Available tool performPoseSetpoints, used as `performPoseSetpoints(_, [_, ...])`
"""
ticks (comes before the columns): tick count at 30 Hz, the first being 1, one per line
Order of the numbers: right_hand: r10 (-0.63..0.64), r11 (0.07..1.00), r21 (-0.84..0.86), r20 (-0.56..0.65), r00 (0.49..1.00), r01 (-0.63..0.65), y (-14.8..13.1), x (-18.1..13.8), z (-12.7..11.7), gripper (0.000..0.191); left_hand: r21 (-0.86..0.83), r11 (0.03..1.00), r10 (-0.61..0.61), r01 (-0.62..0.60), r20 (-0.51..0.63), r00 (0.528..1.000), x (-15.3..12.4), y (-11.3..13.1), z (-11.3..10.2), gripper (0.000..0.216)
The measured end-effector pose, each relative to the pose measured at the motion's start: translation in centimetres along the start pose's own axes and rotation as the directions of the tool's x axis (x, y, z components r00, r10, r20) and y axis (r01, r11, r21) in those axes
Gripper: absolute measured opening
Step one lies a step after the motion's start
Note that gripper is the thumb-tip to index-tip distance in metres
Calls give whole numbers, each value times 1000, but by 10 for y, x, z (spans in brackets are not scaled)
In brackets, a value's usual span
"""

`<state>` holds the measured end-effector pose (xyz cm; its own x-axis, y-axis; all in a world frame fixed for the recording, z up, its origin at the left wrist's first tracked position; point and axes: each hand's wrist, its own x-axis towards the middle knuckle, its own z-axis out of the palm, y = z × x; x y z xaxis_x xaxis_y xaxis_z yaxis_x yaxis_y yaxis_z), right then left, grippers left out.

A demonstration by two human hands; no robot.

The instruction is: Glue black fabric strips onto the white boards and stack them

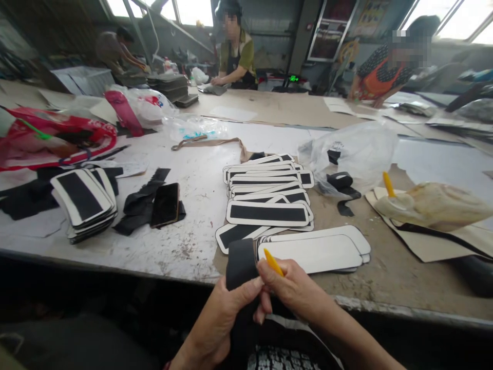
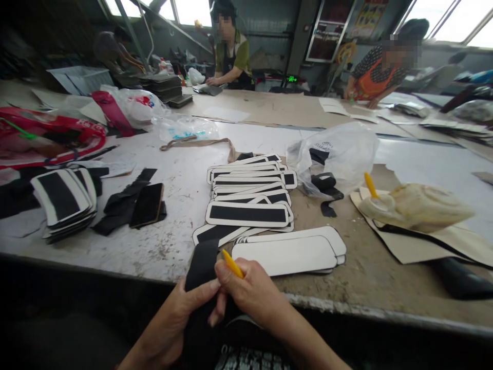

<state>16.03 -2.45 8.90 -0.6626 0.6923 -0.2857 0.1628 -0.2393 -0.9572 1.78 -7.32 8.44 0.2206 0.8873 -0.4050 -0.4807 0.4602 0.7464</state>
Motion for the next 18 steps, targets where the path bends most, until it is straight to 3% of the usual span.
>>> performPoseSetpoints(1, [34, 997, 66, 28, 999, -35, 0, -1, 0, 68, 22, 1000, -6, 6, 4, 1000, 0, -2, 1, 32])
performPoseSetpoints(5, [182, 953, 259, -67, 981, -159, 7, -5, -1, 61, 65, 998, 4, -4, -10, 1000, 3, -9, 2, 26])
performPoseSetpoints(11, [177, 875, 484, -263, 948, -29, 4, -12, -1, 44, 146, 989, 5, -5, 2, 1000, 8, -18, 5, 28])
performPoseSetpoints(14, [99, 906, 420, -338, 936, 56, -4, -13, -1, 39, 99, 995, -17, 19, -21, 1000, 8, -20, 11, 27])
performPoseSetpoints(18, [-59, 969, 157, -601, 797, 190, -16, -14, -9, 36, 61, 998, 1, 2, -47, 999, 7, -22, 15, 29])
